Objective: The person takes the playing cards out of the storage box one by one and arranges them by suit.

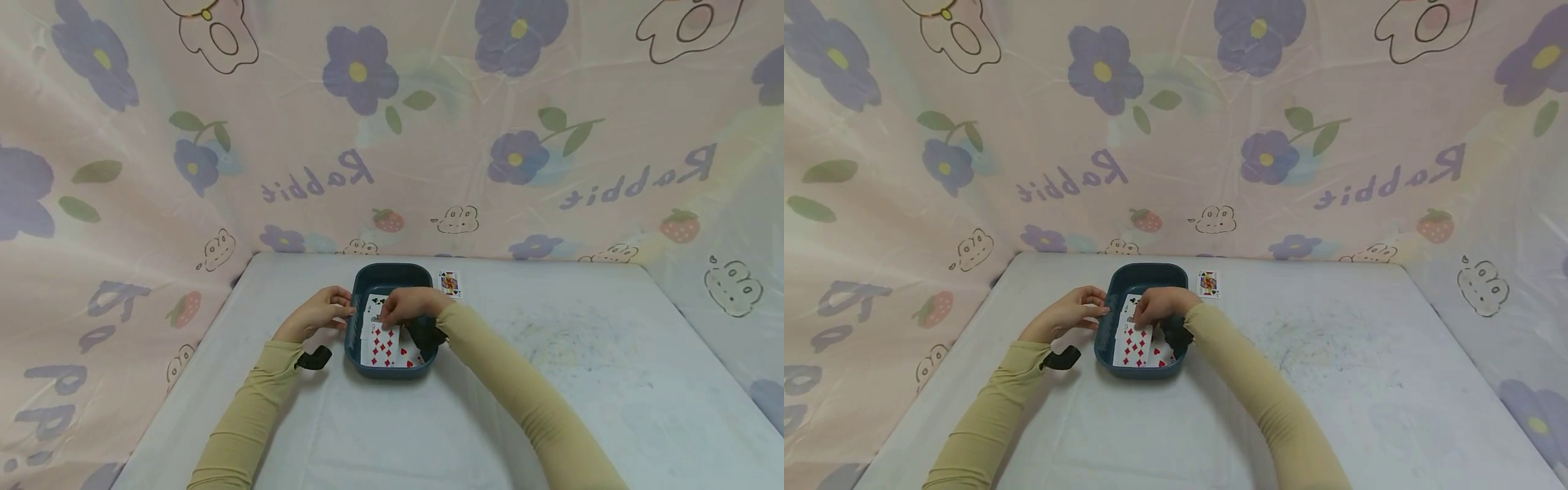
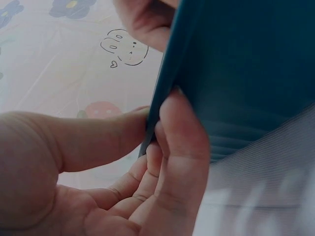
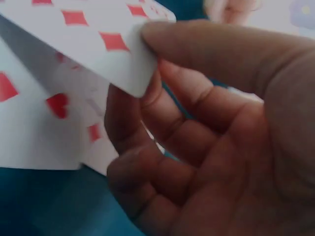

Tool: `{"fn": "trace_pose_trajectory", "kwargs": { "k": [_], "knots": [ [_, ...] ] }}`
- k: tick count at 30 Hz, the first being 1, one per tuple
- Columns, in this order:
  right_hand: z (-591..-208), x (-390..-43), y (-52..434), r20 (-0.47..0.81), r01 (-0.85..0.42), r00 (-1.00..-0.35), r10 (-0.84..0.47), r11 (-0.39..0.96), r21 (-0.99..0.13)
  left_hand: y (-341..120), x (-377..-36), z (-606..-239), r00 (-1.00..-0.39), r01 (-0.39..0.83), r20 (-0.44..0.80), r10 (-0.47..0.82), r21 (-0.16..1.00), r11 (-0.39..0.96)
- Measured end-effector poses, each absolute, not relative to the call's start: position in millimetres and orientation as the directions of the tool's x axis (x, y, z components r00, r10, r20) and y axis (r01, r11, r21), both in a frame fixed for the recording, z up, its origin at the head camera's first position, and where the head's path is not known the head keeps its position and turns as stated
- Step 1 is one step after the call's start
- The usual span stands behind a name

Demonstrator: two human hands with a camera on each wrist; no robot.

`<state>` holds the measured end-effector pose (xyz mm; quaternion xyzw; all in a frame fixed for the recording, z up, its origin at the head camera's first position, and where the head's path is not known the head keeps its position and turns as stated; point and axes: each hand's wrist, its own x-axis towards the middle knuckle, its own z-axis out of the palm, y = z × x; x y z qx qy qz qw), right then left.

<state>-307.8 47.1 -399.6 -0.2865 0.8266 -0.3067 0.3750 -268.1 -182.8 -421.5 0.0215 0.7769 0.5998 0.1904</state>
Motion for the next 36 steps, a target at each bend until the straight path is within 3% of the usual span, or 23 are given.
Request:
{"fn": "trace_pose_trajectory", "kwargs": {
  "k": [9, 17, 25, 36],
  "knots": [
    [-374, -310, 78, -0.287, -0.167, -0.673, -0.681, 0.519, -0.838, -182, -267, -420, -0.928, -0.203, -0.281, 0.246, 0.932, 0.3],
    [-373, -316, 126, -0.207, -0.159, -0.712, -0.672, 0.44, -0.884, -181, -266, -420, -0.927, -0.186, -0.265, 0.265, 0.94, 0.286],
    [-379, -313, 166, -0.173, -0.052, -0.834, -0.524, 0.387, -0.921, -182, -267, -421, -0.928, -0.185, -0.26, 0.269, 0.944, 0.272],
    [-401, -316, 211, -0.119, 0.003, -0.905, -0.408, 0.273, -0.962, -182, -266, -420, -0.929, -0.188, -0.262, 0.263, 0.942, 0.278]
  ]
}}
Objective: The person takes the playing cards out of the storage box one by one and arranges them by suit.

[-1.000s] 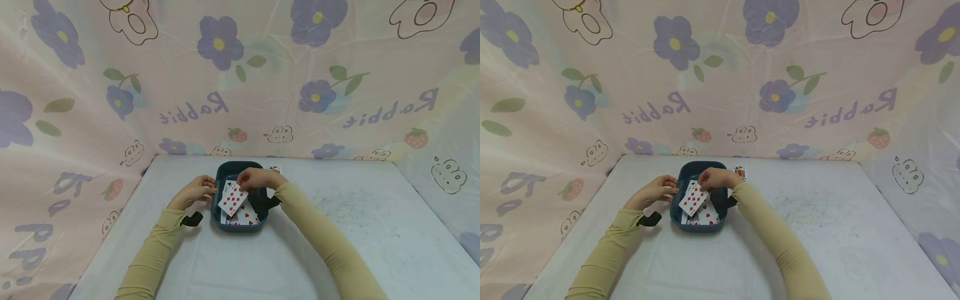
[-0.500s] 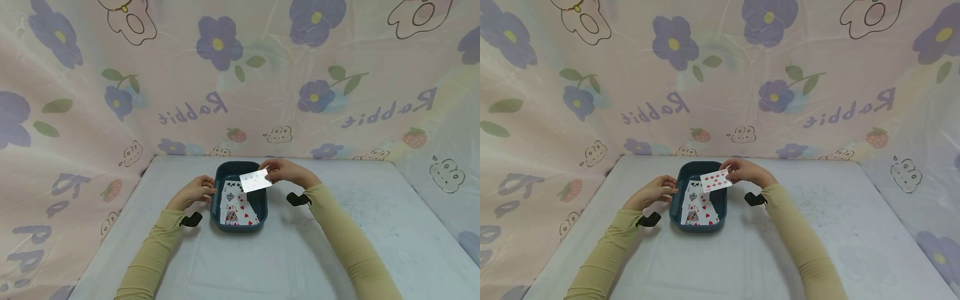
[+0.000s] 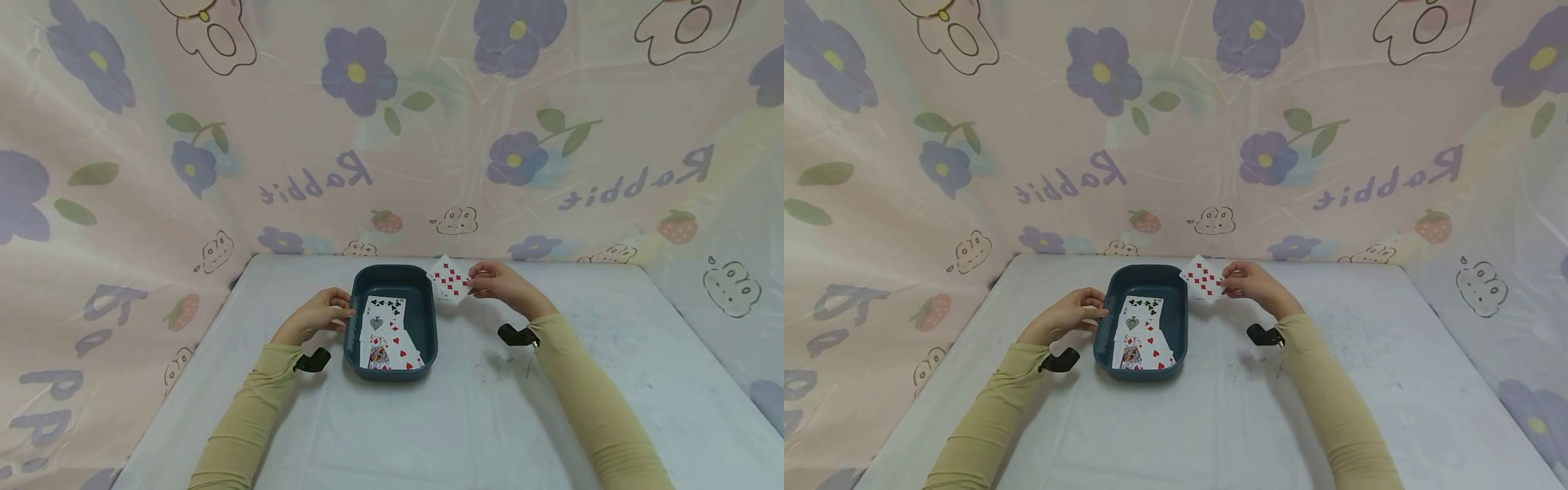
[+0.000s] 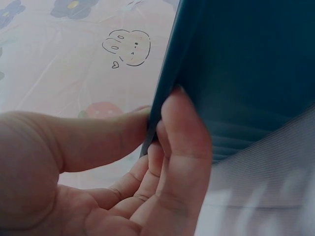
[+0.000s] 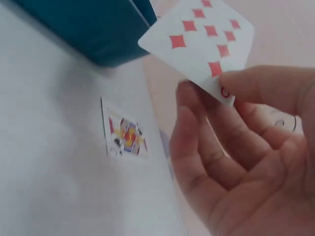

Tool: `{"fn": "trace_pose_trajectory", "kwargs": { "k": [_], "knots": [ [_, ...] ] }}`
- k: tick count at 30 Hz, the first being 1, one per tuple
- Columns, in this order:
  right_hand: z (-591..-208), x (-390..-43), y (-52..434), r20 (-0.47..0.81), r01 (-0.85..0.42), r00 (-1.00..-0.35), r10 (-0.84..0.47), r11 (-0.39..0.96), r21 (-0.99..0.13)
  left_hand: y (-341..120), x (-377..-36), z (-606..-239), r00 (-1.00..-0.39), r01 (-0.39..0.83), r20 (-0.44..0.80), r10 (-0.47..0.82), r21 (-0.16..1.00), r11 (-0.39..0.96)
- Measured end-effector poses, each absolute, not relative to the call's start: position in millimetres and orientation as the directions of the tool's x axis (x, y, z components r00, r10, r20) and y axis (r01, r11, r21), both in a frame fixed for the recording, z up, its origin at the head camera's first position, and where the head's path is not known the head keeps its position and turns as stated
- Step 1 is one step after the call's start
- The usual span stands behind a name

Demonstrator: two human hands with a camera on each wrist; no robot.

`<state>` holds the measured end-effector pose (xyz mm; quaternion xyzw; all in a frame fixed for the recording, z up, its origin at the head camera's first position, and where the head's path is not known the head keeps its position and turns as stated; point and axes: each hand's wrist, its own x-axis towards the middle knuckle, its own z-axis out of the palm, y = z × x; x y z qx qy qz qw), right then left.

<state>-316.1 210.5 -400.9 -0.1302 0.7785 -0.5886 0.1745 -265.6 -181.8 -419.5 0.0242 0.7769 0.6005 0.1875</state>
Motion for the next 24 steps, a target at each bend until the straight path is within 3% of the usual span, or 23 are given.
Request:
{"fn": "trace_pose_trajectory", "kwargs": {
  "k": [6, 15, 21, 24],
  "knots": [
    [-410, -314, 230, -0.142, 0.105, -0.941, -0.307, 0.133, -0.985, -182, -265, -419, -0.93, -0.18, -0.256, 0.263, 0.942, 0.282],
    [-422, -314, 250, -0.298, 0.308, -0.943, -0.149, -0.047, -0.95, -181, -266, -419, -0.933, -0.186, -0.26, 0.25, 0.941, 0.284],
    [-429, -315, 256, -0.437, 0.441, -0.897, -0.061, -0.067, -0.895, -181, -266, -419, -0.931, -0.196, -0.268, 0.247, 0.94, 0.279],
    [-434, -315, 257, -0.447, 0.452, -0.891, -0.076, -0.054, -0.891, -181, -265, -419, -0.929, -0.2, -0.271, 0.25, 0.94, 0.278]
  ]
}}
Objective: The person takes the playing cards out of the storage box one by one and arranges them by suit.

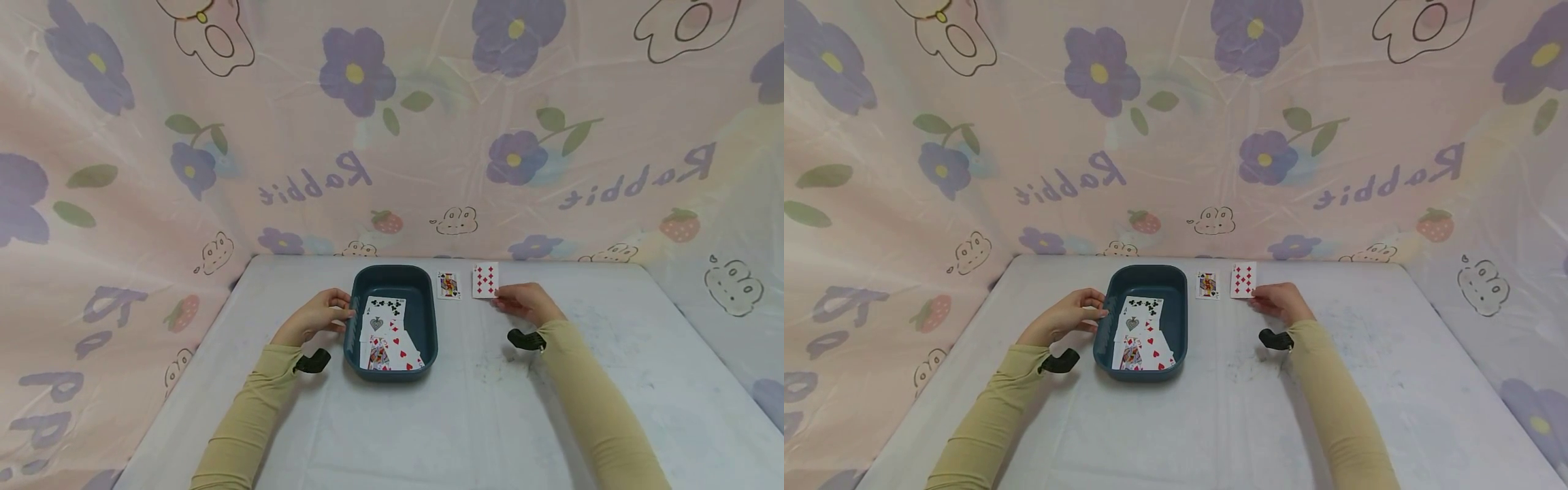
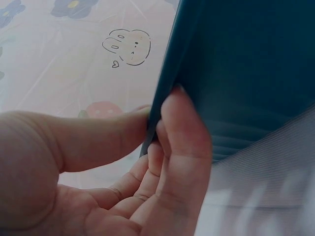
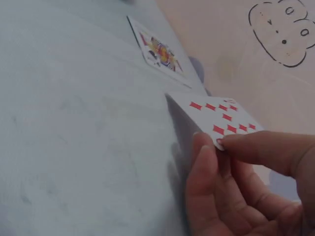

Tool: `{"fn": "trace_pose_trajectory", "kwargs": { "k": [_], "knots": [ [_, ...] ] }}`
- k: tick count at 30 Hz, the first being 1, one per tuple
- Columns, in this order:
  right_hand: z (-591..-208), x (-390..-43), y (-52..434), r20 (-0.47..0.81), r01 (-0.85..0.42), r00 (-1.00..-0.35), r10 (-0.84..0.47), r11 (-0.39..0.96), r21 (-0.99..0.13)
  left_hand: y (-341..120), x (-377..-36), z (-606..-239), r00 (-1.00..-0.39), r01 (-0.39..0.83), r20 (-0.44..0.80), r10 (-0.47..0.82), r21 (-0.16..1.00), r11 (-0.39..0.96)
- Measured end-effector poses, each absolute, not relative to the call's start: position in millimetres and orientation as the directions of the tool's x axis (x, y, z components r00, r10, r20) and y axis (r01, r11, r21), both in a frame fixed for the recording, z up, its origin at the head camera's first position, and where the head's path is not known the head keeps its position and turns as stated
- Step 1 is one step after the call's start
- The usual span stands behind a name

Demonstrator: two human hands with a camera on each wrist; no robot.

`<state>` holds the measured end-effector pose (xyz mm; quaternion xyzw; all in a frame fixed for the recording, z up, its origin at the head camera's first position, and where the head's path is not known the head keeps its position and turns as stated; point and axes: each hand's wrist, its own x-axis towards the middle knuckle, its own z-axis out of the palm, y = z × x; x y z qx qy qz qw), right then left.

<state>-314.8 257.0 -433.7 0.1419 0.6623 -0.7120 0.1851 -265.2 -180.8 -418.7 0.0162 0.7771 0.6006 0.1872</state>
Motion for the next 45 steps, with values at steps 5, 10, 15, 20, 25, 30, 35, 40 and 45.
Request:
{"fn": "trace_pose_trajectory", "kwargs": {
  "k": [5, 10, 15, 20, 25, 30, 35, 40, 45],
  "knots": [
    [-438, -314, 255, -0.421, 0.423, -0.905, -0.066, -0.019, -0.906, -181, -265, -418, -0.93, -0.19, -0.264, 0.255, 0.94, 0.282],
    [-437, -314, 251, -0.418, 0.42, -0.908, -0.039, -0.05, -0.906, -181, -265, -419, -0.931, -0.181, -0.256, 0.261, 0.943, 0.278],
    [-437, -314, 245, -0.402, 0.402, -0.916, -0.02, -0.062, -0.913, -181, -264, -418, -0.931, -0.18, -0.255, 0.262, 0.943, 0.28],
    [-435, -313, 238, -0.401, 0.399, -0.916, 0.016, -0.073, -0.914, -181, -263, -418, -0.932, -0.186, -0.26, 0.253, 0.941, 0.281],
    [-439, -315, 236, -0.414, 0.409, -0.907, 0.068, -0.077, -0.909, -181, -263, -419, -0.933, -0.188, -0.262, 0.248, 0.94, 0.286],
    [-447, -319, 234, -0.425, 0.423, -0.894, 0.142, -0.048, -0.905, -181, -263, -419, -0.933, -0.19, -0.262, 0.248, 0.941, 0.282],
    [-450, -320, 232, -0.424, 0.423, -0.881, 0.211, -0.051, -0.905, -181, -263, -419, -0.933, -0.188, -0.26, 0.25, 0.941, 0.281],
    [-450, -319, 231, -0.419, 0.416, -0.879, 0.228, -0.062, -0.907, -181, -264, -420, -0.932, -0.182, -0.258, 0.254, 0.941, 0.286],
    [-446, -316, 231, -0.414, 0.423, -0.88, 0.233, -0.009, -0.906, -182, -266, -421, -0.932, -0.172, -0.251, 0.26, 0.941, 0.292]
  ]
}}
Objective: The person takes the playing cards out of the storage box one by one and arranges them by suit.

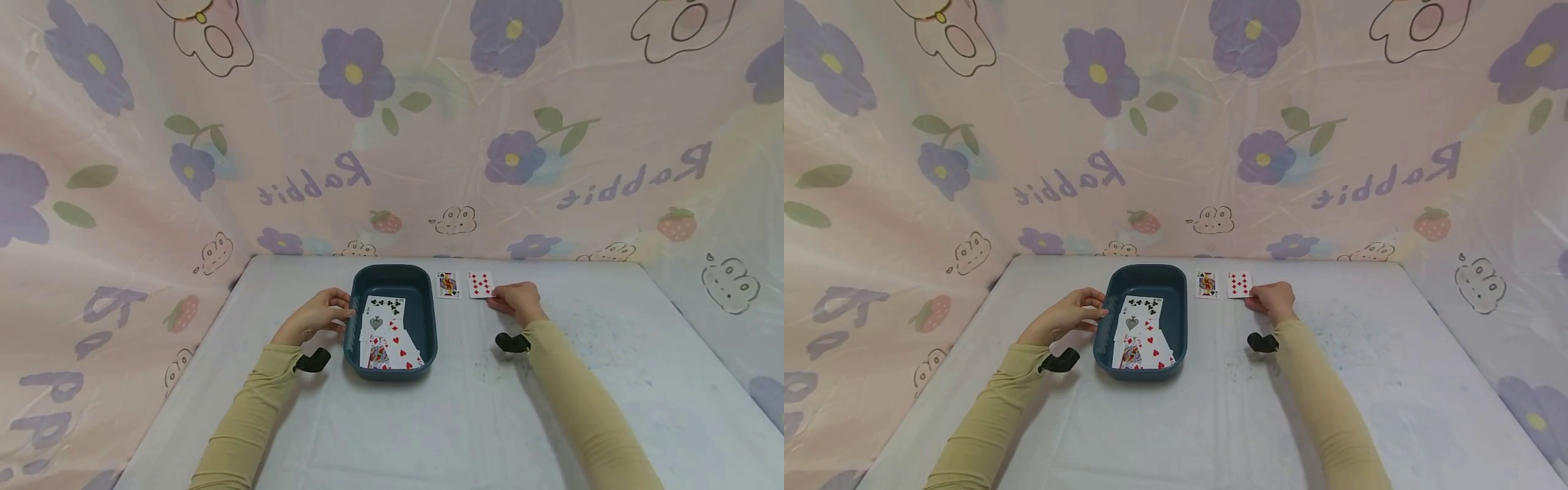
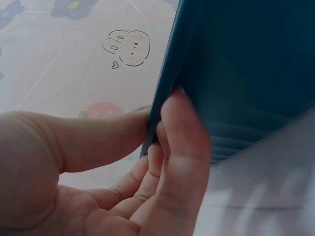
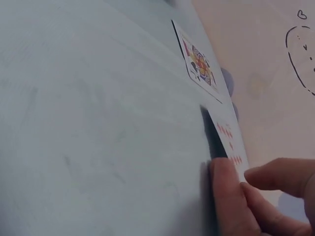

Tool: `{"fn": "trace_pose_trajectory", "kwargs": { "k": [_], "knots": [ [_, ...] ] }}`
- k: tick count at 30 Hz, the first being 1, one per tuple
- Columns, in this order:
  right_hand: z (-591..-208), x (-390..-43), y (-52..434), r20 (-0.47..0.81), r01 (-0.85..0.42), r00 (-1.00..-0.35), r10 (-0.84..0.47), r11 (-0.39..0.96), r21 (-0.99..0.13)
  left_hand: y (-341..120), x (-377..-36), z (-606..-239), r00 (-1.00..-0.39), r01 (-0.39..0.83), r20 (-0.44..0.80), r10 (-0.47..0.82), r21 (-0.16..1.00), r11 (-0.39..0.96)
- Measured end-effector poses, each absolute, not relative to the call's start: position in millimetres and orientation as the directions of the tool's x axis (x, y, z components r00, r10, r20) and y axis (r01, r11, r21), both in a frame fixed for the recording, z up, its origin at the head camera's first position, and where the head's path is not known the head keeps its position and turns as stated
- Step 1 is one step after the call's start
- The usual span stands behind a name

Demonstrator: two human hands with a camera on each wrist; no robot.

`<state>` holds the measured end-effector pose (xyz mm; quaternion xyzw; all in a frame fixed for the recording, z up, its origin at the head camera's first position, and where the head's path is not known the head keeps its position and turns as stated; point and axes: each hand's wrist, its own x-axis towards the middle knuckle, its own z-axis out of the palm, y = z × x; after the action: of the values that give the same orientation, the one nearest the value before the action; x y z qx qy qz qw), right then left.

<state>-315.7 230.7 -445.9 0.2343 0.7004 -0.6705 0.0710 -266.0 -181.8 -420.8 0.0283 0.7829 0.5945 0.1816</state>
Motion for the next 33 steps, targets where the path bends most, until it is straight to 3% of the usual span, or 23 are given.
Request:
{"fn": "trace_pose_trajectory", "kwargs": {
  "k": [25, 33],
  "knots": [
    [-436, -309, 236, -0.38, 0.398, -0.903, 0.201, 0.054, -0.916, -181, -264, -419, -0.933, -0.191, -0.262, 0.246, 0.941, 0.281],
    [-434, -307, 238, -0.345, 0.365, -0.926, 0.152, 0.137, -0.921, -181, -264, -420, -0.932, -0.192, -0.263, 0.251, 0.943, 0.273]
  ]
}}
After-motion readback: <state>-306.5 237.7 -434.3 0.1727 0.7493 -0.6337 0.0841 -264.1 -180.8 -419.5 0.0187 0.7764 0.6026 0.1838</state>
